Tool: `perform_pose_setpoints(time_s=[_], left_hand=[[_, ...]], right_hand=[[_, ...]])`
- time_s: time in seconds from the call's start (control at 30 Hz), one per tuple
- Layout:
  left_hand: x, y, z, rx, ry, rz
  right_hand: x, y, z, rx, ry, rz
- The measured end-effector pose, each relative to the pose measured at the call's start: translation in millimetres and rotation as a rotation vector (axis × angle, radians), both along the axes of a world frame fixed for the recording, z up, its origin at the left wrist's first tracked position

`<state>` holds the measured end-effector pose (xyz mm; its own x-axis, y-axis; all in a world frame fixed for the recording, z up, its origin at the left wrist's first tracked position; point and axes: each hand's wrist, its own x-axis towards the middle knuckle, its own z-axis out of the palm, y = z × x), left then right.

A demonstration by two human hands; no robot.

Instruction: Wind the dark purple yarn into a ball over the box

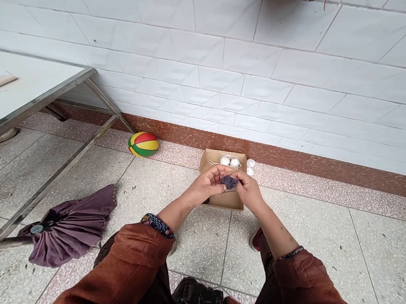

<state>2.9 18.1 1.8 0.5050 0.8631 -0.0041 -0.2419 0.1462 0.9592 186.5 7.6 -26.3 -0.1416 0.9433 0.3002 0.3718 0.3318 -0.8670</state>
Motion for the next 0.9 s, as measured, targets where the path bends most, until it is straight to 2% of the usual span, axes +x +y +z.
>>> perform_pose_setpoints(time_s=[0.1, 0.2, 0.37, 0.47, 0.53, 0.63, 0.73, 0.83, 0.9], left_hand=[[0, 3, -2.7, -0.025, 0.008, 0.114], [0, 6, -4.7, -0.016, 0.044, 0.167], [1, 10, -6.2, 0.037, 0.130, 0.275], [0, 12, -8.3, 0.095, 0.235, 0.349], [0, 11, -8.6, 0.132, 0.283, 0.314], [0, 6, -6.3, 0.150, 0.270, 0.139], [-2, 2, -3.0, 0.105, 0.209, 0.009], [-3, 1, -0.6, 0.030, 0.101, -0.047], [-4, 2, 0.4, -0.007, 0.036, -0.030]], right_hand=[[-5, -4, -9, -0.023, -0.055, 0.011], [-8, -7, -10, 0.004, -0.098, 0.031], [-9, -12, 0, 0.045, -0.167, 0.154], [-6, -14, 10, 0.082, -0.137, 0.220], [-2, -12, 16, 0.107, -0.103, 0.192], [6, -5, 20, 0.125, -0.069, 0.079], [12, 3, 15, 0.118, -0.035, -0.036], [12, 8, 4, 0.084, -0.004, -0.062], [8, 7, -3, 0.053, -0.008, -0.036]])
